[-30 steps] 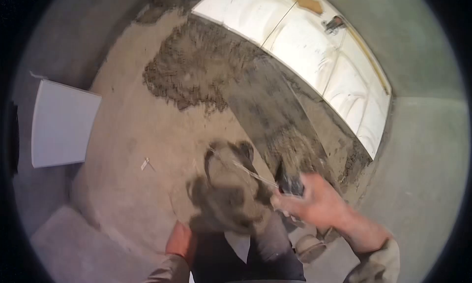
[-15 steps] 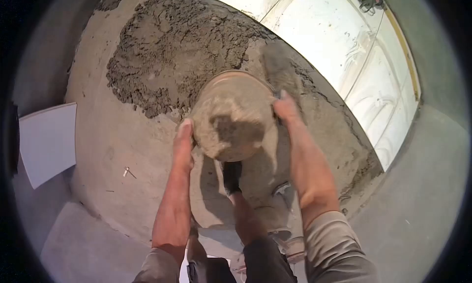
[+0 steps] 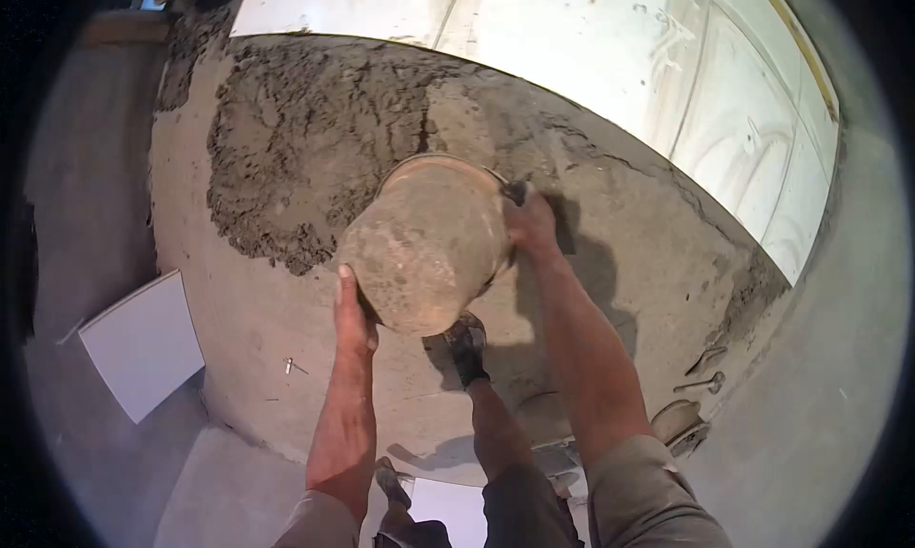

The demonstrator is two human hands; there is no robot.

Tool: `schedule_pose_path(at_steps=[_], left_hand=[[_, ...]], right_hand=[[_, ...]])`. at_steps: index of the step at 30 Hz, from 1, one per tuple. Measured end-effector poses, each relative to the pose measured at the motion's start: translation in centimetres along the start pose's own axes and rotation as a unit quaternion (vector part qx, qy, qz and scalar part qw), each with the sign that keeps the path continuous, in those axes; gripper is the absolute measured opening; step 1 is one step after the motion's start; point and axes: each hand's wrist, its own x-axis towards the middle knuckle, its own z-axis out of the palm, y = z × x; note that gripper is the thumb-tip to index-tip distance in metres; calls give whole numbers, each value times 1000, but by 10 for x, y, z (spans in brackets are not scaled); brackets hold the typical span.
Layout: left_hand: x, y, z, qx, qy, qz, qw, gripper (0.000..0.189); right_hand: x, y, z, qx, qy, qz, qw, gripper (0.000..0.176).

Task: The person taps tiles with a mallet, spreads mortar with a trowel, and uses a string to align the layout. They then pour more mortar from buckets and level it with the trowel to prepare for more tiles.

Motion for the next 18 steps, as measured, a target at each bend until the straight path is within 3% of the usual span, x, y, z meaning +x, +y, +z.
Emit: schedule_pose_path(at_steps=[2,3,4,6,7,10,12,14,16,18], left_hand=[[-6,11,12,-21,50,-20,998,74],[-1,8,6,-42,29,1,999,67],[-5,13,10,-36,26,-1,999,67],[-30,38,16,65,77,-3,995,58],[-44,50,28,82,80,38,993,53],[-82,75,50,195,46,76,977,56],[-110,88,82,329,-3,149,932,64],[-132,83,99,370,-66,194,906,61],[-153,77,125,498,-124,211,831,61],[-175,74,153,537,-185,285,772,62]], right_hand=[[-4,1,7,-2,44,-82,996,46],[-14,-1,4,141,16,-79,987,46],[-17,-6,-4,145,20,-75,986,46],[-35,-13,-10,168,20,-12,985,44],[-45,-18,-19,194,33,-10,980,45],[-70,-13,-53,188,57,52,979,48],[-94,-3,-75,240,58,95,964,52],[-114,19,-95,295,59,134,944,56],[-138,49,-107,328,93,162,926,55],[-161,79,-119,374,132,199,896,55]])
